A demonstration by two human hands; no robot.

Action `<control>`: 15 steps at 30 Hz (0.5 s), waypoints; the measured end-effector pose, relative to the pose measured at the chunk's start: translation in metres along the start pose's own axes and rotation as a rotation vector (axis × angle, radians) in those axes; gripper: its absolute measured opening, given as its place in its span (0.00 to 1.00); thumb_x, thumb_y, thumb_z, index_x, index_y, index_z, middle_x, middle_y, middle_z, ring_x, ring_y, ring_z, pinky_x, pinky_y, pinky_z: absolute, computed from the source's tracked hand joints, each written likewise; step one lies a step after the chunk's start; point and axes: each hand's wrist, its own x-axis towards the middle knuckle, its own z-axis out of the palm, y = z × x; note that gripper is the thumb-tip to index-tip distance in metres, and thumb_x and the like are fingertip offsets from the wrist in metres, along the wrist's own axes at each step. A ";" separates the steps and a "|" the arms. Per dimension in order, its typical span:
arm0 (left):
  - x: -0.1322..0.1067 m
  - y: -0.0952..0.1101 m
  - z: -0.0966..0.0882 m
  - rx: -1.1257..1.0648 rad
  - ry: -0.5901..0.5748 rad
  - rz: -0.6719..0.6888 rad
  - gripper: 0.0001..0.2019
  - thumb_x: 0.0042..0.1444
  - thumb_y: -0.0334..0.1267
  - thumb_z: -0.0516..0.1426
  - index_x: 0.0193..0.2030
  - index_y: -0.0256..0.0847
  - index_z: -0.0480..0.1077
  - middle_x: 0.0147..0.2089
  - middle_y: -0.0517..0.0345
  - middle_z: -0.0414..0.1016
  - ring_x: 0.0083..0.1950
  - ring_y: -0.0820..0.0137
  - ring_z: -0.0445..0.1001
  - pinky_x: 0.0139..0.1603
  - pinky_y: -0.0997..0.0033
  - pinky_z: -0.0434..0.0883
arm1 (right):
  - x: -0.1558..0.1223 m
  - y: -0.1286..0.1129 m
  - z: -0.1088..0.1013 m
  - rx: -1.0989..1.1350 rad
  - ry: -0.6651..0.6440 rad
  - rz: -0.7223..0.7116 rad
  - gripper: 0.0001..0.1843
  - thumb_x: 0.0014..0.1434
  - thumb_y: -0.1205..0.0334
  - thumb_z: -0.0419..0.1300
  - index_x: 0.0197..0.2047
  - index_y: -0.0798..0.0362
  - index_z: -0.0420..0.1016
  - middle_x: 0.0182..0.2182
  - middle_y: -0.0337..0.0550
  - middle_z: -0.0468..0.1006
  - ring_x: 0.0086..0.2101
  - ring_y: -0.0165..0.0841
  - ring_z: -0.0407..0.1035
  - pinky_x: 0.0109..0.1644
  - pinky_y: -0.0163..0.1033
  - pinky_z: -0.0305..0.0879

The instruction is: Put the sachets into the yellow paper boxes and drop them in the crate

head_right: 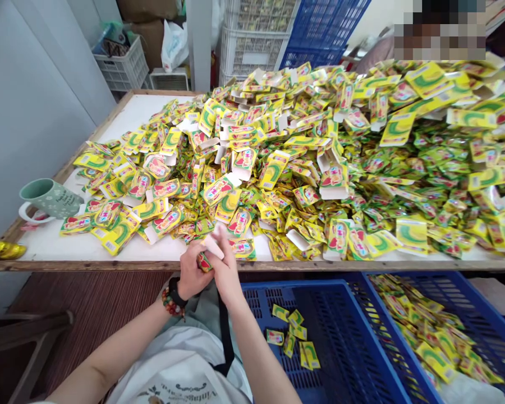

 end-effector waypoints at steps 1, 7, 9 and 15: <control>-0.001 -0.001 0.000 -0.013 -0.006 0.024 0.21 0.56 0.43 0.57 0.54 0.44 0.58 0.50 0.48 0.72 0.50 0.62 0.74 0.47 0.61 0.73 | -0.001 0.002 0.001 0.049 -0.081 0.024 0.27 0.60 0.54 0.56 0.63 0.45 0.67 0.54 0.45 0.75 0.55 0.40 0.69 0.60 0.50 0.64; -0.005 -0.003 -0.001 0.047 -0.137 -0.089 0.30 0.59 0.43 0.52 0.65 0.36 0.47 0.57 0.38 0.64 0.56 0.58 0.71 0.51 0.58 0.71 | -0.009 0.001 0.003 -0.206 -0.031 -0.110 0.18 0.60 0.53 0.60 0.51 0.45 0.79 0.47 0.44 0.81 0.42 0.40 0.76 0.53 0.48 0.70; -0.007 -0.004 0.000 0.096 -0.189 -0.085 0.28 0.60 0.45 0.50 0.64 0.36 0.48 0.56 0.38 0.65 0.55 0.56 0.71 0.50 0.58 0.71 | -0.007 0.002 0.002 -0.257 0.035 -0.066 0.19 0.62 0.52 0.57 0.54 0.46 0.77 0.41 0.42 0.82 0.30 0.35 0.75 0.41 0.43 0.73; -0.005 -0.004 0.001 0.092 -0.118 -0.091 0.23 0.61 0.44 0.49 0.60 0.37 0.53 0.49 0.41 0.68 0.47 0.57 0.73 0.43 0.60 0.72 | -0.003 0.002 -0.001 -0.349 -0.137 -0.273 0.18 0.63 0.58 0.56 0.55 0.45 0.76 0.49 0.45 0.79 0.47 0.39 0.75 0.53 0.43 0.70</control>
